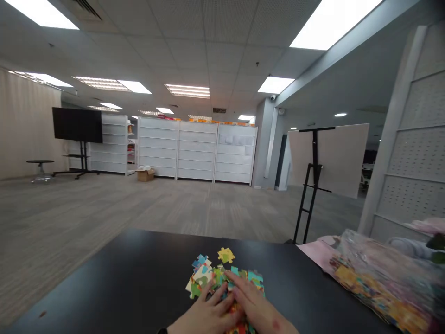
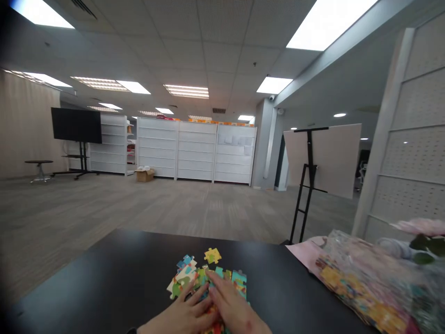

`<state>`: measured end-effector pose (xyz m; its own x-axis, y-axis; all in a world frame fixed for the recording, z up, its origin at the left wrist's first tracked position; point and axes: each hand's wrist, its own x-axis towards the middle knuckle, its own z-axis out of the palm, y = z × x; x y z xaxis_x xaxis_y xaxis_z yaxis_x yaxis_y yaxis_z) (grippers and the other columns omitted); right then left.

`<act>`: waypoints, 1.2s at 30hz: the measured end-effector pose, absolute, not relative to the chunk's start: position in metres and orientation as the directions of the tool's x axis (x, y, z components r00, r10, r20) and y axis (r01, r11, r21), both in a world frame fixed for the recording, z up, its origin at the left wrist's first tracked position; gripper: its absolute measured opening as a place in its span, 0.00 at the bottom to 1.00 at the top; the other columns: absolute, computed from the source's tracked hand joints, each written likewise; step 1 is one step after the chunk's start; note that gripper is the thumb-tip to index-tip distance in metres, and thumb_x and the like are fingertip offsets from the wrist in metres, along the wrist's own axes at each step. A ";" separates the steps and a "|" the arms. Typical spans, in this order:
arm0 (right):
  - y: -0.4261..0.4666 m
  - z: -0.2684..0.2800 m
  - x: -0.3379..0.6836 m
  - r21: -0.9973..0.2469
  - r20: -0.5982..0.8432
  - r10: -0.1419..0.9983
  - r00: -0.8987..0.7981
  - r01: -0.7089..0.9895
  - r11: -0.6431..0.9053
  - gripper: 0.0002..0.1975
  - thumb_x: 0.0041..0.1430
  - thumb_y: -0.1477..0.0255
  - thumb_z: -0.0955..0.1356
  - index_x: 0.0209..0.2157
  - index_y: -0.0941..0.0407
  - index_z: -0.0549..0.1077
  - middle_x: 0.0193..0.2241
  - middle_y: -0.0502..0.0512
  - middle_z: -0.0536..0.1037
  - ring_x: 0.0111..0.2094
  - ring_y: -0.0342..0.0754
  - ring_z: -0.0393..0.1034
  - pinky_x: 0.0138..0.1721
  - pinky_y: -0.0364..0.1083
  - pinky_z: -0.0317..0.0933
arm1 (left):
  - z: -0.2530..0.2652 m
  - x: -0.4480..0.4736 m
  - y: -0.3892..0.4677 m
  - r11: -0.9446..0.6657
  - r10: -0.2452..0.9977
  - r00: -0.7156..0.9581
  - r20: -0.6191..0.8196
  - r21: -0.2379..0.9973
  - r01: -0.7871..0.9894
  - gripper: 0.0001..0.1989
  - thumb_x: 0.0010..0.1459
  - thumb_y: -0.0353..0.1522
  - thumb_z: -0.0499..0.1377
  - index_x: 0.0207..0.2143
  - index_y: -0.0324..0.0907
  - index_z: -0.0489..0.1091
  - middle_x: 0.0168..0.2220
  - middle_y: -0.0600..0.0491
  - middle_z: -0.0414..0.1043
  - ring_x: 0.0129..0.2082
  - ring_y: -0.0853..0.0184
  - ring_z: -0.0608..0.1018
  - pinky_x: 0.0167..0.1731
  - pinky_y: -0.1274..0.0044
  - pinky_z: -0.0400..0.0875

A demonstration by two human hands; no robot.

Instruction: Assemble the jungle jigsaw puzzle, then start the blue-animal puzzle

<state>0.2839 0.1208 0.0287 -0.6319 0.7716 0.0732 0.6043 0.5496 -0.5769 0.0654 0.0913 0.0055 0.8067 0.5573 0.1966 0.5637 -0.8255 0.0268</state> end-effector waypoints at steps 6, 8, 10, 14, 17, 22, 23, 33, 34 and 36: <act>0.120 -0.030 0.311 -0.266 0.131 0.805 -0.578 0.762 0.590 0.34 0.67 0.57 0.61 0.69 0.48 0.48 0.70 0.58 0.48 0.69 0.68 0.43 0.65 0.67 0.47 | 0.045 0.077 0.115 -0.777 0.629 0.747 0.215 0.171 0.606 0.35 0.64 0.55 0.50 0.69 0.56 0.49 0.71 0.47 0.49 0.69 0.46 0.56 0.64 0.48 0.51; 0.120 -0.030 0.319 -0.200 0.106 0.815 -0.570 0.791 0.579 0.35 0.65 0.52 0.62 0.69 0.45 0.50 0.69 0.59 0.49 0.68 0.71 0.45 0.64 0.70 0.48 | 0.051 0.064 0.124 -0.709 0.705 0.685 0.184 0.202 0.675 0.33 0.64 0.55 0.49 0.68 0.58 0.53 0.70 0.48 0.53 0.68 0.44 0.56 0.63 0.45 0.50; 0.119 -0.017 0.322 -0.183 0.073 0.818 -0.570 0.799 0.573 0.40 0.61 0.47 0.63 0.69 0.45 0.48 0.69 0.59 0.47 0.68 0.73 0.42 0.63 0.74 0.44 | 0.053 0.046 0.129 -0.636 0.771 0.620 0.145 0.230 0.737 0.32 0.64 0.56 0.49 0.67 0.59 0.55 0.70 0.48 0.53 0.69 0.41 0.53 0.62 0.43 0.48; 0.124 0.019 0.306 -0.207 0.045 0.883 -0.466 0.861 0.465 0.41 0.62 0.44 0.60 0.70 0.46 0.44 0.71 0.56 0.41 0.70 0.71 0.32 0.65 0.74 0.33 | 0.051 0.011 0.120 -0.526 0.843 0.536 0.047 0.276 0.804 0.35 0.64 0.57 0.47 0.69 0.60 0.47 0.71 0.48 0.46 0.70 0.40 0.48 0.63 0.42 0.45; 0.139 0.034 0.277 -0.236 0.020 0.896 -0.444 0.869 0.435 0.39 0.64 0.44 0.56 0.70 0.47 0.45 0.71 0.56 0.41 0.71 0.68 0.29 0.66 0.71 0.28 | 0.042 -0.005 0.102 -0.533 0.833 0.554 0.011 0.290 0.795 0.37 0.65 0.56 0.47 0.70 0.60 0.37 0.73 0.50 0.37 0.70 0.41 0.43 0.64 0.44 0.45; 0.149 0.049 0.239 -0.363 -0.053 0.769 -0.637 0.730 0.579 0.34 0.68 0.46 0.52 0.69 0.46 0.52 0.71 0.58 0.45 0.71 0.63 0.33 0.67 0.69 0.26 | -0.005 -0.001 0.084 -0.593 0.800 0.601 0.001 0.163 0.789 0.33 0.69 0.47 0.50 0.70 0.60 0.39 0.72 0.44 0.36 0.68 0.34 0.47 0.59 0.39 0.51; 0.146 0.052 0.237 -0.408 -0.052 0.737 -0.674 0.687 0.601 0.32 0.69 0.48 0.51 0.68 0.46 0.54 0.71 0.57 0.47 0.71 0.61 0.34 0.67 0.68 0.26 | -0.016 0.005 0.085 -0.620 0.782 0.623 0.017 0.131 0.774 0.28 0.71 0.44 0.48 0.70 0.62 0.42 0.71 0.45 0.40 0.67 0.34 0.50 0.58 0.39 0.54; 0.117 -0.023 0.290 -0.324 0.141 0.818 -0.557 0.755 0.570 0.28 0.71 0.62 0.57 0.69 0.46 0.47 0.70 0.56 0.44 0.70 0.66 0.39 0.66 0.69 0.44 | 0.010 0.101 0.106 -0.830 0.555 0.797 0.237 0.107 0.547 0.29 0.72 0.40 0.46 0.71 0.52 0.42 0.70 0.45 0.50 0.70 0.49 0.54 0.67 0.50 0.47; 0.118 -0.031 0.298 -0.277 0.139 0.850 -0.507 0.805 0.525 0.27 0.71 0.63 0.57 0.69 0.46 0.49 0.69 0.56 0.46 0.69 0.68 0.42 0.65 0.71 0.45 | 0.021 0.106 0.108 -0.828 0.560 0.793 0.240 0.134 0.544 0.30 0.71 0.42 0.47 0.71 0.50 0.42 0.71 0.45 0.48 0.70 0.49 0.52 0.67 0.50 0.45; 0.120 -0.033 0.314 -0.211 0.099 0.880 -0.464 0.855 0.474 0.28 0.69 0.60 0.59 0.68 0.45 0.51 0.69 0.56 0.48 0.68 0.70 0.43 0.64 0.73 0.45 | 0.038 0.108 0.116 -0.784 0.621 0.747 0.238 0.190 0.591 0.35 0.68 0.49 0.50 0.71 0.48 0.46 0.71 0.43 0.45 0.70 0.47 0.50 0.66 0.48 0.43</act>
<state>0.3143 0.1199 -0.0330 -0.4641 0.8802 0.0994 0.8546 0.4744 -0.2112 0.1084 0.1157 0.0376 0.7469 0.6208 0.2383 0.5909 -0.7840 0.1903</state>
